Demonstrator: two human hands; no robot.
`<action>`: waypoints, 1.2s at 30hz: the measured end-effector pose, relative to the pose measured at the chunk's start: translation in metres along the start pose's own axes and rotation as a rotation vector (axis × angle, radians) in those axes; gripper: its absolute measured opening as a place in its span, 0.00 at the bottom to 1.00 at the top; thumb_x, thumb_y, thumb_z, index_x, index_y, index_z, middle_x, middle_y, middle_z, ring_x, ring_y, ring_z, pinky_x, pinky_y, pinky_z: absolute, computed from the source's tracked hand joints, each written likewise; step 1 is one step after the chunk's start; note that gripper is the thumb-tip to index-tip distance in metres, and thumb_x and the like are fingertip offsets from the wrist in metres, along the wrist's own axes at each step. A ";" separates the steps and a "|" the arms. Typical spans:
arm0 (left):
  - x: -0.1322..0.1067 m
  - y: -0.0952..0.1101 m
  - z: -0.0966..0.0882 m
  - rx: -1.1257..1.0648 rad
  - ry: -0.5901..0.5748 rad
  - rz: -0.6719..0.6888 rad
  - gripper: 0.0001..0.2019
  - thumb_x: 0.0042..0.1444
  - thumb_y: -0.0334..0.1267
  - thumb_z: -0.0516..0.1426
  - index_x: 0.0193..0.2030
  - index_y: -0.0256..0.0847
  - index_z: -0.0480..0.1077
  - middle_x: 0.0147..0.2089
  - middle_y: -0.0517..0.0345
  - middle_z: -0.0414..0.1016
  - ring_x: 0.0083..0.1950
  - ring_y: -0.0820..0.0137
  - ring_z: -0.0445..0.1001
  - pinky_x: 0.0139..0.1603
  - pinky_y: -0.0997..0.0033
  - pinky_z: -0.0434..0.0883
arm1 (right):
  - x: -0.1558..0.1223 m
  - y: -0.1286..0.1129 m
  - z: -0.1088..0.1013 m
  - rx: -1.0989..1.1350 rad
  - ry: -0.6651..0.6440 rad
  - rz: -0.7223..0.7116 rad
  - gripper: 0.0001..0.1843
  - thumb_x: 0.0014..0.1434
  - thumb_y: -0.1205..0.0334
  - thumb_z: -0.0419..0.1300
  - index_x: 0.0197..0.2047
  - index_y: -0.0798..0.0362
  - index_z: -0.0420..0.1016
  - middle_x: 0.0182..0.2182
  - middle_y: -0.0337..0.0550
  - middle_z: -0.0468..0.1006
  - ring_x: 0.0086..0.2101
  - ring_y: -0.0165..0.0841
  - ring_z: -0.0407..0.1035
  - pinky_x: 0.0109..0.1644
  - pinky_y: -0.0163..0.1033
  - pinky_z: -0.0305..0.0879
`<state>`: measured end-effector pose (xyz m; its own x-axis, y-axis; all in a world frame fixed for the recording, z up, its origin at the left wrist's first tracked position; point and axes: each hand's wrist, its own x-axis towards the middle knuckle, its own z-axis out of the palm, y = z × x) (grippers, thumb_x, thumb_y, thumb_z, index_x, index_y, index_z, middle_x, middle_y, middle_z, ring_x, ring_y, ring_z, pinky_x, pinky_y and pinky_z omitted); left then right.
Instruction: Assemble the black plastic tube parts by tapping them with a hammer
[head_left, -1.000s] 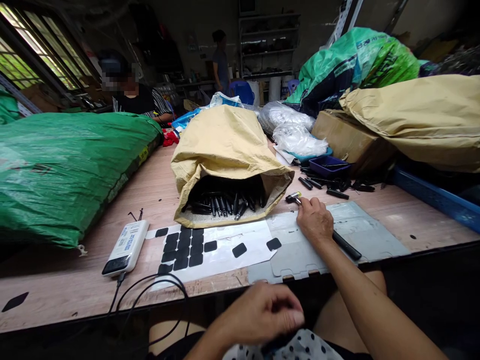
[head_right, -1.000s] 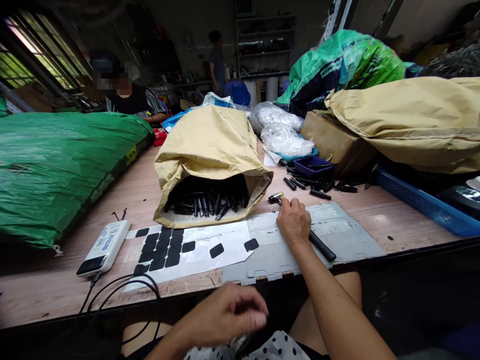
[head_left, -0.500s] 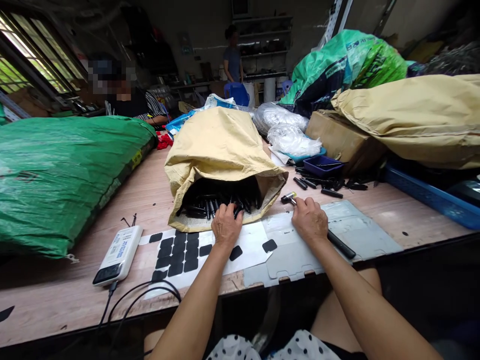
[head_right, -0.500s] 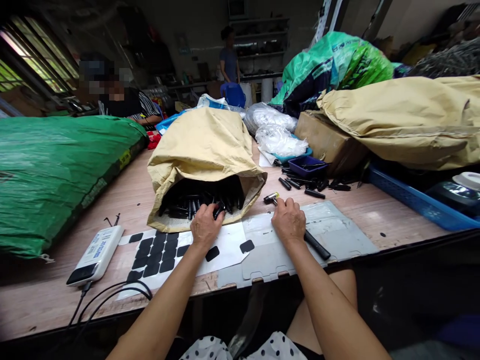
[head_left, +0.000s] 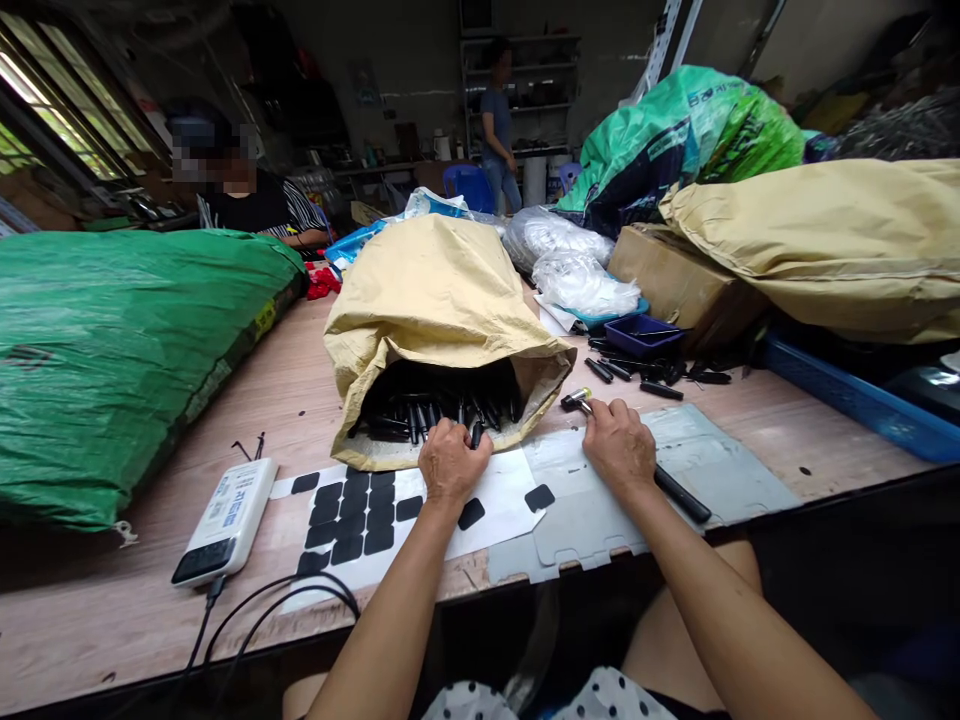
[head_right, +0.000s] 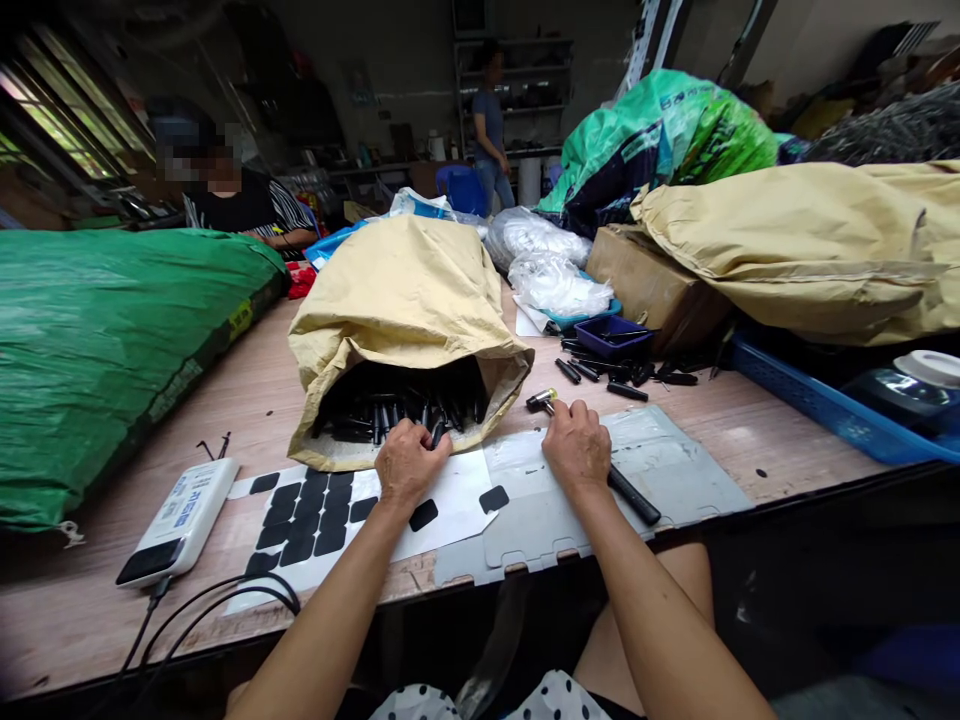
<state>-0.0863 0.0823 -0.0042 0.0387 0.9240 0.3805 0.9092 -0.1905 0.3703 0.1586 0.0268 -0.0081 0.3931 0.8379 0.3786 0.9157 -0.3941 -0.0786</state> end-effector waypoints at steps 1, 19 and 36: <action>0.000 0.000 0.000 -0.021 0.007 -0.009 0.17 0.54 0.46 0.61 0.21 0.43 0.63 0.32 0.58 0.69 0.39 0.65 0.71 0.39 0.67 0.63 | 0.000 0.000 0.000 -0.001 -0.001 0.000 0.18 0.69 0.61 0.52 0.57 0.50 0.75 0.43 0.49 0.74 0.43 0.39 0.66 0.39 0.42 0.52; -0.009 0.004 -0.017 -0.400 -0.315 0.688 0.10 0.57 0.44 0.63 0.30 0.43 0.71 0.31 0.58 0.70 0.33 0.69 0.69 0.37 0.68 0.65 | 0.001 -0.001 -0.002 -0.006 0.012 -0.010 0.17 0.67 0.62 0.53 0.57 0.51 0.75 0.42 0.48 0.73 0.42 0.39 0.65 0.40 0.41 0.52; -0.013 0.015 -0.023 -0.338 -0.465 0.648 0.08 0.55 0.41 0.66 0.34 0.43 0.72 0.35 0.59 0.76 0.39 0.65 0.73 0.43 0.64 0.64 | 0.001 0.000 0.000 -0.008 0.018 -0.016 0.17 0.67 0.62 0.54 0.56 0.51 0.75 0.42 0.48 0.73 0.41 0.38 0.65 0.40 0.41 0.52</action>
<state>-0.0829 0.0597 0.0160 0.7392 0.6271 0.2457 0.4800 -0.7464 0.4609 0.1592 0.0278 -0.0072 0.3768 0.8372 0.3965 0.9212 -0.3836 -0.0654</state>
